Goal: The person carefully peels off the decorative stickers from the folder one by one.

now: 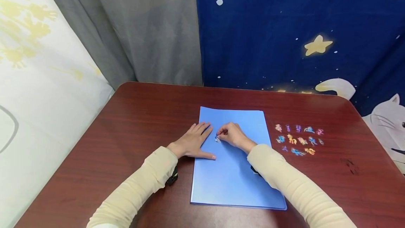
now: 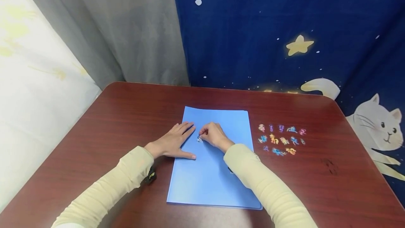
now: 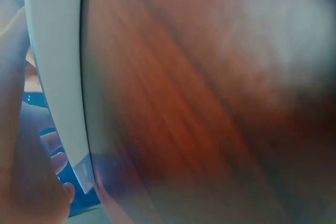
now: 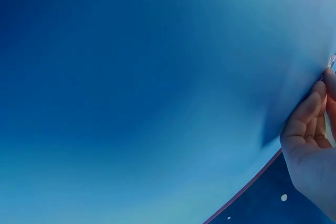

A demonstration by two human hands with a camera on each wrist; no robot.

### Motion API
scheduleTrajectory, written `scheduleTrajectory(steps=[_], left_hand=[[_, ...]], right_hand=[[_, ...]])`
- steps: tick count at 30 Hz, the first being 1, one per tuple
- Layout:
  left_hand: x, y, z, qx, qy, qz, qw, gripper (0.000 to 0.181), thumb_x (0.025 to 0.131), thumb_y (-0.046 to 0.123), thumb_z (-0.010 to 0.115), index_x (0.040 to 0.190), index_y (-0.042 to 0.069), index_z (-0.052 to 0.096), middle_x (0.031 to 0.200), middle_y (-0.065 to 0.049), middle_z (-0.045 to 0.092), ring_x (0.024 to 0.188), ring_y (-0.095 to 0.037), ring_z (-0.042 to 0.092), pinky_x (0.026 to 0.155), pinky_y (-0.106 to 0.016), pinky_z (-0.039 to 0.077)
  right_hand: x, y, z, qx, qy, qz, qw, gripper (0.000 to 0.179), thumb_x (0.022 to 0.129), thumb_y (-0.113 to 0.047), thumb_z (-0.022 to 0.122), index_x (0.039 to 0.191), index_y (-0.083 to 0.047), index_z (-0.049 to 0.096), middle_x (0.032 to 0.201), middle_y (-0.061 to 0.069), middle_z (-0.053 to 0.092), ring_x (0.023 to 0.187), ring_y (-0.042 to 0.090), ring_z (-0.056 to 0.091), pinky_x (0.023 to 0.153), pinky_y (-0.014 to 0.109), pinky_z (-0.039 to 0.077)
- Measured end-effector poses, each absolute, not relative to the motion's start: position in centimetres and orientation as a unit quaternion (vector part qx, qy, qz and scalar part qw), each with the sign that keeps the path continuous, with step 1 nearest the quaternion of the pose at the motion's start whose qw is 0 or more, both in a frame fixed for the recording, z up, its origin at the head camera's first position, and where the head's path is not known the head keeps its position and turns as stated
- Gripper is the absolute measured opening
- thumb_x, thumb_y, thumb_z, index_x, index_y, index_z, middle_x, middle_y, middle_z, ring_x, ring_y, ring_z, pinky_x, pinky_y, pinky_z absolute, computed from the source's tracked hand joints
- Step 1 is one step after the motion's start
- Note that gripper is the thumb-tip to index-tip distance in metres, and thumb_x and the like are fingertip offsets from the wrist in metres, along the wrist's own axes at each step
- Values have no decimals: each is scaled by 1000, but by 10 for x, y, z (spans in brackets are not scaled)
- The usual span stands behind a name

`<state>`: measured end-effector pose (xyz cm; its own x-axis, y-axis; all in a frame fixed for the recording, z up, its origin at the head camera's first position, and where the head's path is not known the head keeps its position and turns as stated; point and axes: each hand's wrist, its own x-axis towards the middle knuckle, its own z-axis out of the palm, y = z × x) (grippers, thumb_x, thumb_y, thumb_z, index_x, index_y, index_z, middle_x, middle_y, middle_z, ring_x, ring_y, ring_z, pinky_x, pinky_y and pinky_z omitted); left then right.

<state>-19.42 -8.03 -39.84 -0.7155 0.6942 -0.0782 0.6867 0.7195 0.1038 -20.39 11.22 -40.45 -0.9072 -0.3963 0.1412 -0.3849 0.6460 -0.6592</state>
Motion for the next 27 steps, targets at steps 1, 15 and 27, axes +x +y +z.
scheduleTrajectory(steps=[1, 15, 27], left_hand=[[-195, -81, -399, 373, 926, 29, 56, 102, 69, 73, 48, 142, 6, 19, 146, -10, 13, 134, -25, 7, 105, -42, 9], [-194, -79, -399, 364, 928, 9, 75, 102, 70, 73, 46, 143, 9, 15, 148, -8, 8, 134, -24, 2, 105, -44, 11], [-195, -79, -400, 360, 930, 25, 74, 103, 69, 74, 48, 143, 10, 16, 148, -8, 8, 134, -24, 3, 105, -44, 12]], right_hand=[[-204, 112, -405, -216, 908, -359, 7, 4, 78, -4, 66, 80, -2, 70, 71, 2, 63, 63, 9, 54, 57, 22, 44], [-204, 115, -406, -258, 902, -346, -3, 4, 79, -3, 64, 77, -3, 67, 70, 1, 60, 63, 10, 51, 58, 23, 42], [-206, 117, -408, -280, 906, -318, 1, 7, 83, -3, 60, 77, -6, 60, 73, 0, 55, 67, 12, 48, 61, 25, 41]])
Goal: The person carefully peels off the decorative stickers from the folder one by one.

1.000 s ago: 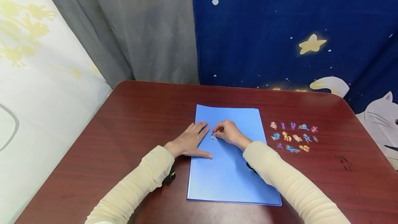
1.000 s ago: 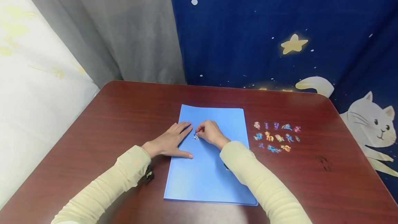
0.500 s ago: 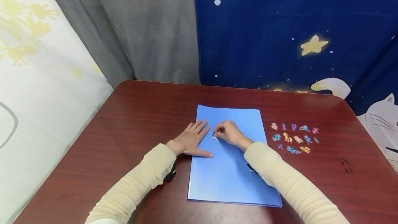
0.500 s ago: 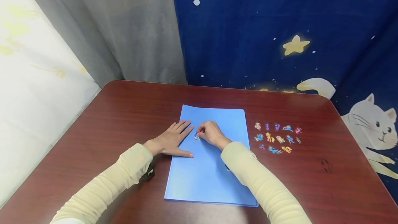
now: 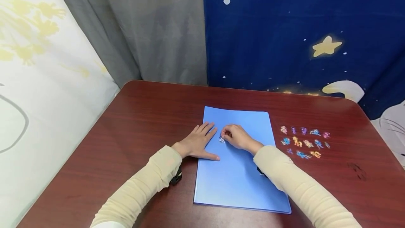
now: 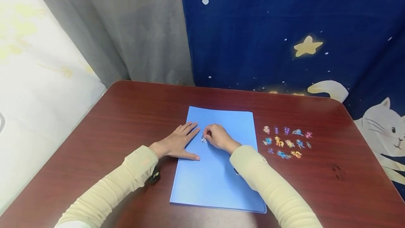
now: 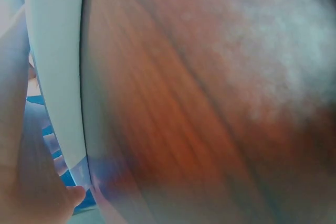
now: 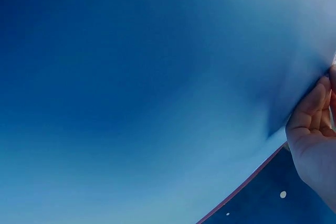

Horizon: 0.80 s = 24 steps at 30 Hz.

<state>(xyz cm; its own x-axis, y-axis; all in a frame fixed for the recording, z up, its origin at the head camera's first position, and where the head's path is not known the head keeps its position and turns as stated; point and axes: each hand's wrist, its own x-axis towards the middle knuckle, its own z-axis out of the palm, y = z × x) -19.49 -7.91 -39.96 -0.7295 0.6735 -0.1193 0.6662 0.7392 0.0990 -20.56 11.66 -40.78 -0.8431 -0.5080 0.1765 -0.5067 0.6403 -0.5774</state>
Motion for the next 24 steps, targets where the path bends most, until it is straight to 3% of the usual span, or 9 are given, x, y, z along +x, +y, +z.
scheduleTrajectory(steps=[2, 6, 24], left_hand=[[-195, -79, -400, 360, 930, 22, 73, 103, 69, 74, 47, 143, 10, 15, 148, -7, 7, 134, -24, 3, 105, -44, 11], [-196, -78, -400, 358, 930, 23, 76, 103, 69, 74, 47, 143, 10, 15, 148, -7, 7, 134, -24, 2, 105, -44, 11], [-196, -78, -400, 358, 929, 34, 90, 104, 68, 74, 48, 143, 10, 14, 148, -8, 6, 134, -25, 1, 104, -45, 11]], right_hand=[[-205, 117, -408, -284, 906, -314, -6, 2, 83, -4, 60, 82, -5, 62, 77, 2, 56, 69, 13, 50, 63, 26, 42], [-206, 118, -408, -295, 902, -315, -22, 10, 81, -4, 63, 91, -3, 66, 84, 5, 59, 72, 14, 53, 64, 26, 44], [-207, 119, -408, -319, 904, -284, -30, 7, 79, -5, 66, 84, -6, 70, 81, 2, 62, 78, 14, 57, 69, 27, 47]])
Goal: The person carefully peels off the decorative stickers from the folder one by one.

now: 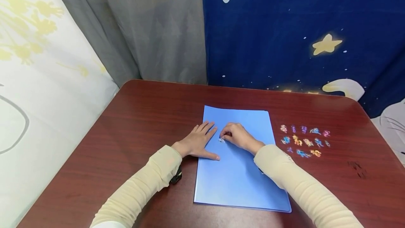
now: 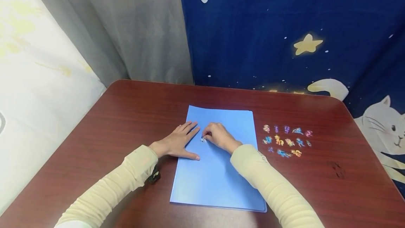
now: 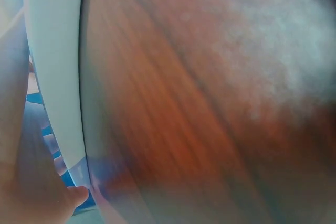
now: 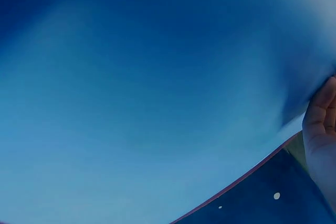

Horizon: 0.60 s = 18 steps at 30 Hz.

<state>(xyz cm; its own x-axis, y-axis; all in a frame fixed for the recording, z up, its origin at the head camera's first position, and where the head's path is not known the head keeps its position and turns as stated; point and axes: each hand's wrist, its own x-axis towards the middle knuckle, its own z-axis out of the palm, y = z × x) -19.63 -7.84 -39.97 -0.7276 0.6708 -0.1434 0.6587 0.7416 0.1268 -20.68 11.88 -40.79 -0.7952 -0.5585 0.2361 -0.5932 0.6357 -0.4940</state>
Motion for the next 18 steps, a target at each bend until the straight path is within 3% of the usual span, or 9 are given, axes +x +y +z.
scheduleTrajectory(steps=[6, 18], left_hand=[[-196, -78, -399, 357, 929, 35, 87, 104, 68, 74, 49, 143, 9, 15, 148, -8, 7, 134, -25, 2, 104, -46, 12], [-196, -77, -401, 355, 931, 29, 85, 105, 67, 74, 49, 143, 10, 15, 148, -8, 7, 134, -24, 1, 104, -45, 12]], right_hand=[[-204, 119, -406, 304, -909, 284, 20, 11, 80, -5, 65, 90, -2, 67, 84, 5, 60, 74, 13, 56, 66, 25, 47], [-202, 113, -406, 270, -925, 266, 12, 6, 78, -4, 67, 83, -1, 68, 78, 6, 62, 69, 12, 56, 62, 23, 46]])
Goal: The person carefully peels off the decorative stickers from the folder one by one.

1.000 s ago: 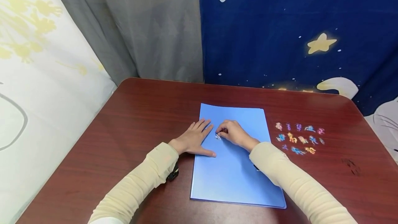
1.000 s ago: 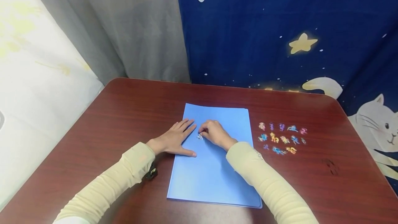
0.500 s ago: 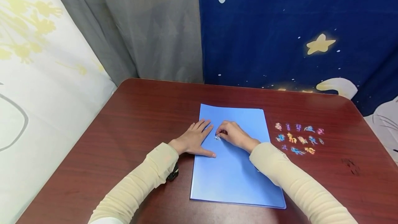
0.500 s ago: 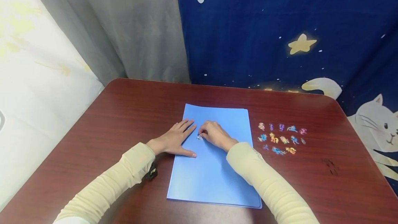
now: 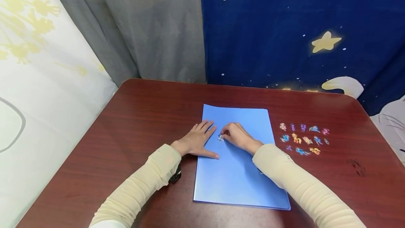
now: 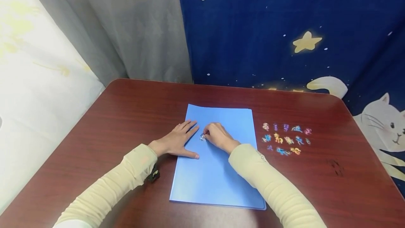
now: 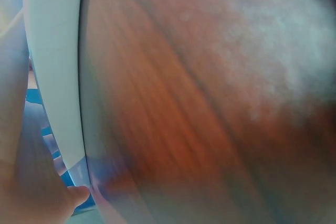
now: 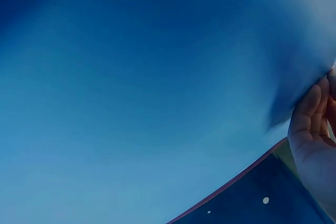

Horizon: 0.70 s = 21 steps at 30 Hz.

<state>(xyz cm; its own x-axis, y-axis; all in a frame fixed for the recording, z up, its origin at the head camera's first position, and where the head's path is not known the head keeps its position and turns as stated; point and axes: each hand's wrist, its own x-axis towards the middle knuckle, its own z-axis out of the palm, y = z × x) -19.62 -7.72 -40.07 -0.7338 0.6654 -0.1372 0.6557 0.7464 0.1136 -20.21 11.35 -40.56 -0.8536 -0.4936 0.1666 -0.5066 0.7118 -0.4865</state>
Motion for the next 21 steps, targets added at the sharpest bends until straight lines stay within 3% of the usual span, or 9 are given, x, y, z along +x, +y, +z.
scheduleTrajectory(steps=[13, 21], left_hand=[[-196, -77, -402, 363, 928, 32, 72, 104, 68, 74, 48, 142, 9, 16, 147, -9, 8, 134, -25, 3, 104, -46, 8], [-196, -79, -401, 365, 929, 30, 61, 104, 67, 74, 48, 142, 9, 17, 147, -9, 9, 134, -25, 5, 105, -45, 7]], right_hand=[[-200, 121, -406, 305, -907, 291, 27, 6, 80, -5, 64, 75, -7, 62, 75, 0, 58, 68, 10, 54, 62, 24, 45], [-199, 124, -405, 305, -888, 345, 5, 4, 80, -6, 65, 78, -8, 61, 75, -1, 59, 68, 9, 55, 64, 22, 47]])
